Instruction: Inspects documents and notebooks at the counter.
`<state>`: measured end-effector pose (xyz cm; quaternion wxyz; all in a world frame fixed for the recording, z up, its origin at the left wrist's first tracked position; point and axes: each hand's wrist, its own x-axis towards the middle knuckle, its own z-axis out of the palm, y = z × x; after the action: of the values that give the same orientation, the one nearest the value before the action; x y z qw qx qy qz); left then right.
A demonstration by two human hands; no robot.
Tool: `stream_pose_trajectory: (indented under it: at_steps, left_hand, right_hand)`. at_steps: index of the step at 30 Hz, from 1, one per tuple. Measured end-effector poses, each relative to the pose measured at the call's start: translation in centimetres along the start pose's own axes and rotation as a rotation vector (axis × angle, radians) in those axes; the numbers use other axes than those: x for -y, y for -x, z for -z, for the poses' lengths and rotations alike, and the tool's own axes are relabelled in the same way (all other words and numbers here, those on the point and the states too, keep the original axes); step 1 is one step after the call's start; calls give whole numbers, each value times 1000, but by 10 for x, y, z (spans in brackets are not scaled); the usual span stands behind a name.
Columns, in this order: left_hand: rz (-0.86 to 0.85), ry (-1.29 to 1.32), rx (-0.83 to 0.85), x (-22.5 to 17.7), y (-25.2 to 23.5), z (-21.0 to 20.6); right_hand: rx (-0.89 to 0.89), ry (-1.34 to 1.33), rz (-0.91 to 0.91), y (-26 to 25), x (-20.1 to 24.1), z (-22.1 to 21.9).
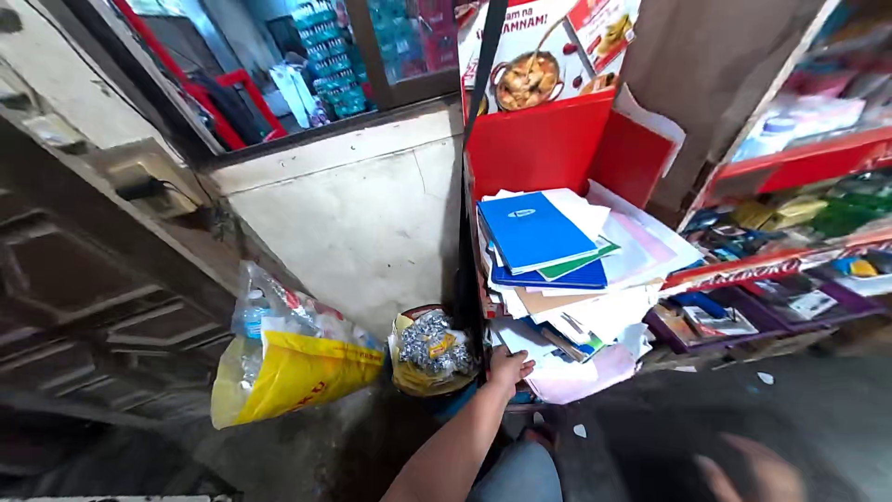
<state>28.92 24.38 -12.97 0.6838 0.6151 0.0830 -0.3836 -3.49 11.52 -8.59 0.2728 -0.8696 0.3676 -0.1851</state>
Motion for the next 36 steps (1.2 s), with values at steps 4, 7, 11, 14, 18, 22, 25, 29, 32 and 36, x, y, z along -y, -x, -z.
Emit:
stream_pose_trajectory:
  at_steps: [4,7,11,14,18,22,25,29,32,36]
  left_hand:
    - [-23,-109,-8,-3,-1,1]
    - [-23,-187,5,-2,-5,-1]
    - [4,-183,20,1,-9,0]
    - [13,-203,52,4,-10,7]
    - [18,-239,109,10,-12,28]
    - [54,-260,122,5,-9,44]
    - [107,-295,162,11,-6,58]
    - [137,-207,171,7,-5,61]
    - [134,-205,167,5,-4,59]
    - [136,-194,168,1,5,56]
  right_hand:
    - [181,-89,68,-72,74,-86]
    - [352,244,143,-118,110,-106]
    - [448,354,161,-150,106,-125]
    - [501,416,197,-157,104,-117]
    - [415,437,194,-162,98,-99]
    - [231,367,141,-176,98,-77]
    - [206,382,128,-179,98,-76]
    - [163,412,165,-177,96,-82]
    - [134,417,192,-176,95,-85]
    - [136,451,184,-173,99,-84]
